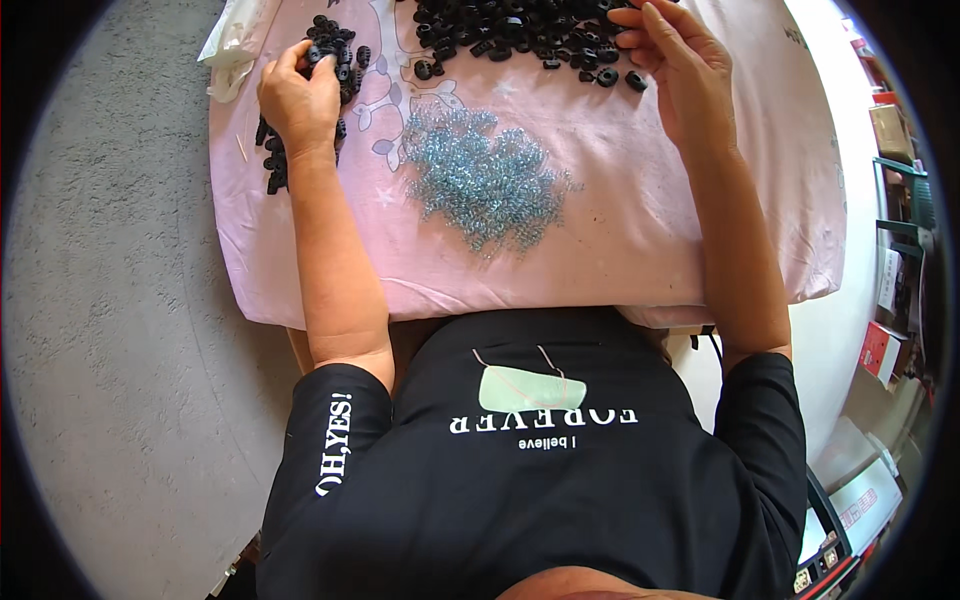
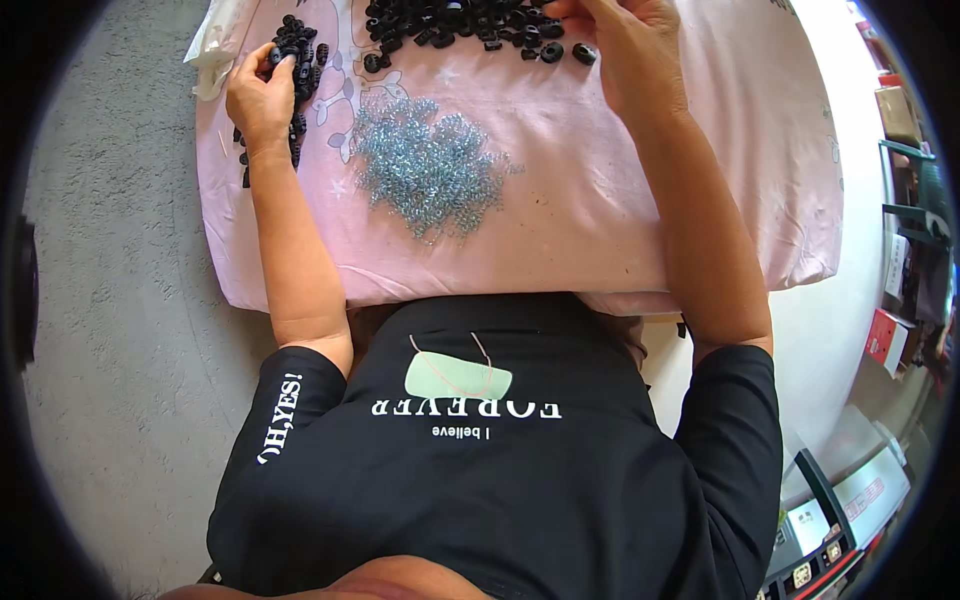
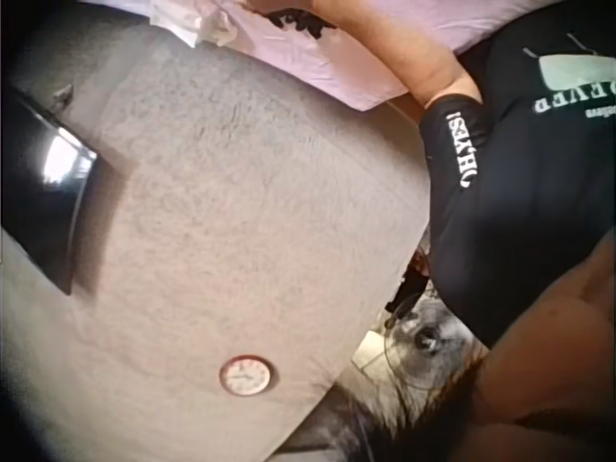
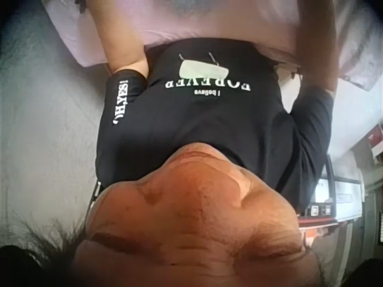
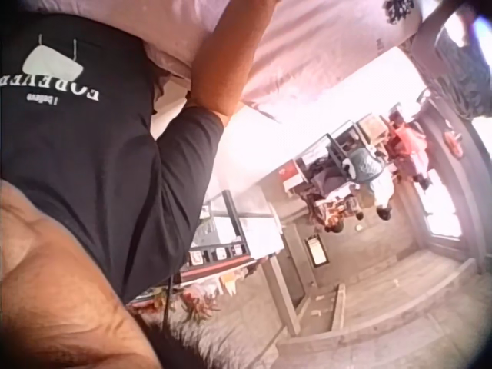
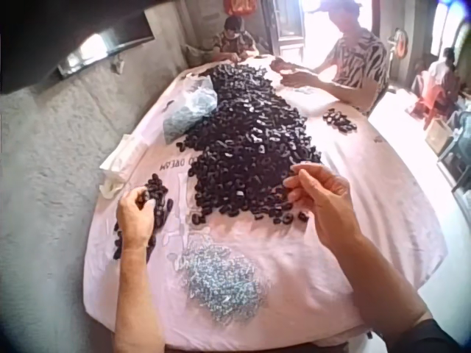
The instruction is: Assembling small silver beads onto black plastic components at a workbench.
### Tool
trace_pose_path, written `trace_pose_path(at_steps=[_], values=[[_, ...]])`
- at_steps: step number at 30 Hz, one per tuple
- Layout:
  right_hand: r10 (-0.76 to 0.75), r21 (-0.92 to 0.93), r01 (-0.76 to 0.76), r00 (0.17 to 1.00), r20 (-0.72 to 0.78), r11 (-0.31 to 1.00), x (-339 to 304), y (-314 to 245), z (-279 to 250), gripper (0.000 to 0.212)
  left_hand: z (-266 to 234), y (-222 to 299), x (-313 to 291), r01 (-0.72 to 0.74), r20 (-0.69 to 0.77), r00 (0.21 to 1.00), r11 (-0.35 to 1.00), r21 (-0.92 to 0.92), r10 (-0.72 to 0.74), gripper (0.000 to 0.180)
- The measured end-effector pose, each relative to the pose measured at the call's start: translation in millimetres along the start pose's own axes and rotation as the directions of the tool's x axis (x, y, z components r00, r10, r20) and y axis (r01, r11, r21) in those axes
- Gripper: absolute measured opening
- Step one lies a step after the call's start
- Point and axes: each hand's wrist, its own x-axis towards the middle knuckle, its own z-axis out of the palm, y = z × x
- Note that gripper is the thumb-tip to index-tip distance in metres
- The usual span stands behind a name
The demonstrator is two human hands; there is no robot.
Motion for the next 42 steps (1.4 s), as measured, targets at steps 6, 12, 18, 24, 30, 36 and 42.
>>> trace_pose_path(at_steps=[6,12,18,24,30,36,42], values=[[-0.202,-0.479,0.175,0.979,-0.006,0.860,28,7,-37,0.011,10,12,-2,-0.076,-0.138,0.987,0.996,0.035,0.080,0.026],[-0.369,-0.911,0.287,0.914,0.168,0.296,26,-5,-42,0.006,11,46,-11,-0.139,-0.092,0.989,0.959,-0.248,0.120,0.015],[-0.205,-0.921,0.184,0.972,0.118,0.344,21,8,-37,0.006,6,61,-15,-0.158,-0.061,0.987,0.941,-0.300,0.146,0.012],[-0.306,-0.778,0.376,0.920,0.246,0.504,11,4,-16,0.010,3,71,-18,-0.146,-0.011,0.988,0.925,-0.351,0.152,0.012],[-0.271,-0.810,0.468,0.880,0.390,0.355,1,-11,-5,0.010,4,76,-20,-0.181,-0.004,0.981,0.905,-0.384,0.194,0.011],[-0.213,-0.780,0.526,0.850,0.481,0.338,-8,-7,5,0.018,4,86,-25,-0.185,-0.007,0.980,0.889,-0.418,0.201,0.010],[-0.315,-0.757,0.619,0.775,0.547,0.208,-6,4,2,0.011,5,97,-28,-0.212,-0.010,0.972,0.855,-0.473,0.235,0.009]])
